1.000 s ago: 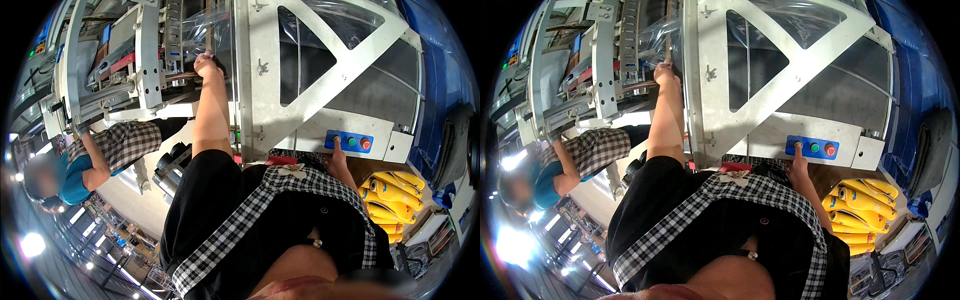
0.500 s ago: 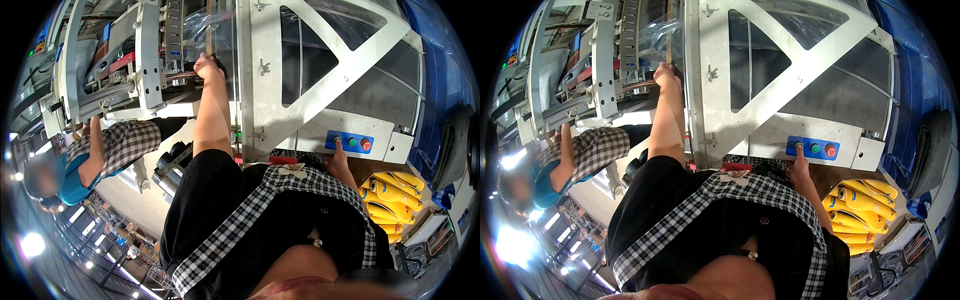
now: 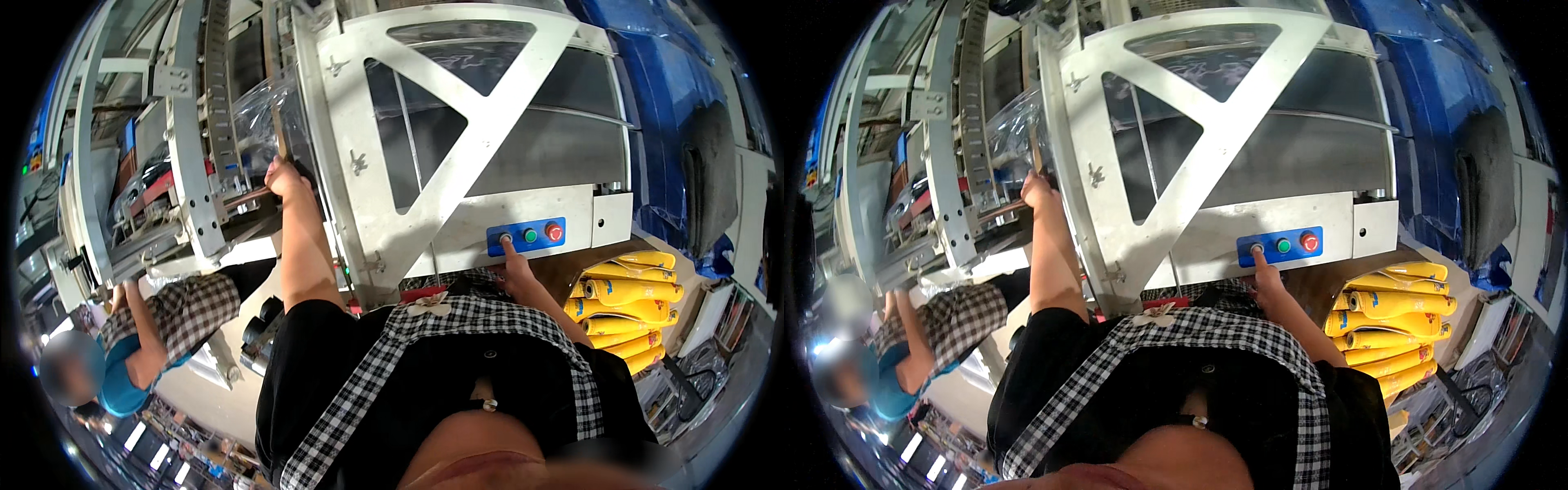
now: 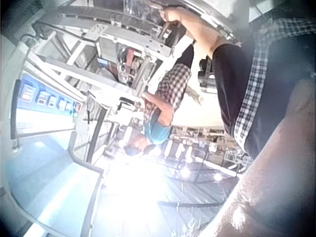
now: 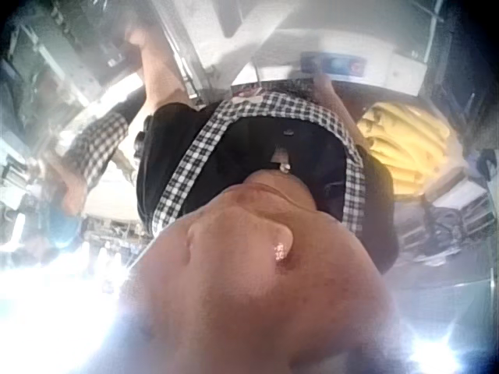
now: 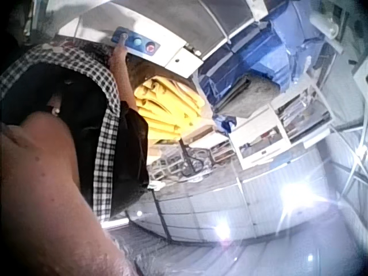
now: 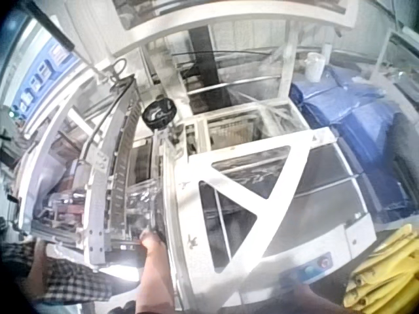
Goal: The person repeatedly picks up black cylindrical rolls from a stack, places them into a machine, and presses a button on the control panel. They also handle clear plastic sheets and place them into the machine alongside the rolls.
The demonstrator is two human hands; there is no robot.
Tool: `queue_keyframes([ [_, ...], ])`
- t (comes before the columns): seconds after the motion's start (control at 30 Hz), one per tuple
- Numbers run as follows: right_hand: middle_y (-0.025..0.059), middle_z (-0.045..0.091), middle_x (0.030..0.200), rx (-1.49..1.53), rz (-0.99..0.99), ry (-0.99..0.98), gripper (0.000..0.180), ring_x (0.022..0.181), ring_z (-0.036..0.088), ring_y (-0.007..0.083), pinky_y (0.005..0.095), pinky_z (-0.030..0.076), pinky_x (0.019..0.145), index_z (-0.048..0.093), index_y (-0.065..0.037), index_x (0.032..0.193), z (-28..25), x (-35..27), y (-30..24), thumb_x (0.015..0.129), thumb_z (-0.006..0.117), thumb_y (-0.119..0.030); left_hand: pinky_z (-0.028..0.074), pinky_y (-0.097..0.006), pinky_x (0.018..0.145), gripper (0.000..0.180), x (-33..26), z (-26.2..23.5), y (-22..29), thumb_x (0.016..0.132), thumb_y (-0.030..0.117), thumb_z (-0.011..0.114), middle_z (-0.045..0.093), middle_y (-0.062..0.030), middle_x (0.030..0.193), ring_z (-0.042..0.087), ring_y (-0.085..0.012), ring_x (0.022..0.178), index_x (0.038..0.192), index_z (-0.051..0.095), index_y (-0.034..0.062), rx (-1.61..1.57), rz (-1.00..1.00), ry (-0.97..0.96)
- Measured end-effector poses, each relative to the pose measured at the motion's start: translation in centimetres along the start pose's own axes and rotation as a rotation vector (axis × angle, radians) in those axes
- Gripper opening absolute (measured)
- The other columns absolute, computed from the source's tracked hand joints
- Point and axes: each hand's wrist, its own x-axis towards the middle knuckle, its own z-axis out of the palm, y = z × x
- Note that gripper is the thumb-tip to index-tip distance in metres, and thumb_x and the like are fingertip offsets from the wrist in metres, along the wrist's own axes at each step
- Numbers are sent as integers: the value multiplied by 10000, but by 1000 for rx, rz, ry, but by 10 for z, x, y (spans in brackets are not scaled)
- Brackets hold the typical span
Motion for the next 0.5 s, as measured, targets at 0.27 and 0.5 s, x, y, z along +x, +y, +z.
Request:
queue_keyframes([
  [0.27,36,591,1039,5,-14,-17,598,836,572,191,323,327,580,527,-127,1178,-5,3,2,843,532,-623,472,-235,706,163,14,9,-19,878,235,495,634,-5,860,612,-117,828,961,606,150,-241,-202,-141],
  [0.5,26,569,1093,-34,-7,-101,610,830,559,194,365,349,701,515,-144,1199,0,-9,-1,837,535,-634,497,-285,773,210,-32,-71,41,917,197,457,674,-22,941,620,-114,975,922,658,135,745,195,-263],
])
